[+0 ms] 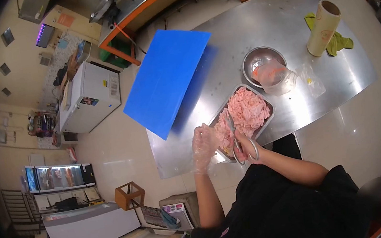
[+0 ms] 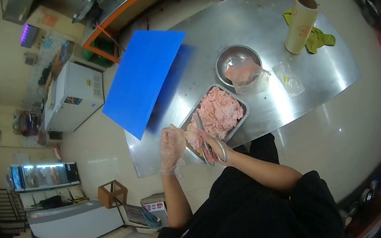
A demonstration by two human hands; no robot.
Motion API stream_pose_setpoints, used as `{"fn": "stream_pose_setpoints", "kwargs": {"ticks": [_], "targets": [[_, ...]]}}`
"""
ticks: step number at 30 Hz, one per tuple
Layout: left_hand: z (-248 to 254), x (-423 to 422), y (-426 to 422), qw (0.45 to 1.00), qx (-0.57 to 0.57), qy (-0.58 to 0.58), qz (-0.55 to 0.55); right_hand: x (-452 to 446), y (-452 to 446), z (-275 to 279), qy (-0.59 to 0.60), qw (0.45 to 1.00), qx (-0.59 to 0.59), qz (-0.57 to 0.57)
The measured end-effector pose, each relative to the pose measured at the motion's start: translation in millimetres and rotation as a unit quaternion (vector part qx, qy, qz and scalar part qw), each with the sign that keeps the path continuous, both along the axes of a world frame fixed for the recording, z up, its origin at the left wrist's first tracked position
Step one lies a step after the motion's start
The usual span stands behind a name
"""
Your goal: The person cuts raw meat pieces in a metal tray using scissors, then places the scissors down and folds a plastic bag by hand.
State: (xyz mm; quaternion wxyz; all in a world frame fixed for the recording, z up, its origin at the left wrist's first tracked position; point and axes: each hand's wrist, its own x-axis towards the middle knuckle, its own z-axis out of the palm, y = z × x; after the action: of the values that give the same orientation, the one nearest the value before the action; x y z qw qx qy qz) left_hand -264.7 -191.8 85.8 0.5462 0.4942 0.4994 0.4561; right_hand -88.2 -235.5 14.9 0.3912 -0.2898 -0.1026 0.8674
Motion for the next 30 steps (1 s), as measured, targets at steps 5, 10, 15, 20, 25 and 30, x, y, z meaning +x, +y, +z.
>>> {"fn": "stream_pose_setpoints", "kwargs": {"ticks": [5,10,15,20,25,30], "targets": [[6,-7,18,0.989,0.031,0.135,-0.052,-1,-34,-21,0.043,0.978,0.177,0.106],[44,19,8,0.989,-0.012,0.139,-0.048,-14,-20,-5,0.048,0.940,0.336,0.038],[48,8,8,0.973,-0.027,0.223,-0.054,-22,-21,-8,0.015,0.949,0.311,0.045],[6,0,1,0.971,0.120,0.204,-0.045,-18,-28,12,-0.091,0.970,0.208,0.087],[48,13,9,0.684,0.184,0.697,-0.115,-27,-17,5,0.002,0.967,0.250,0.039],[-5,-20,7,0.480,0.426,0.758,-0.118,-21,-13,10,-0.119,0.968,0.190,0.113]]}}
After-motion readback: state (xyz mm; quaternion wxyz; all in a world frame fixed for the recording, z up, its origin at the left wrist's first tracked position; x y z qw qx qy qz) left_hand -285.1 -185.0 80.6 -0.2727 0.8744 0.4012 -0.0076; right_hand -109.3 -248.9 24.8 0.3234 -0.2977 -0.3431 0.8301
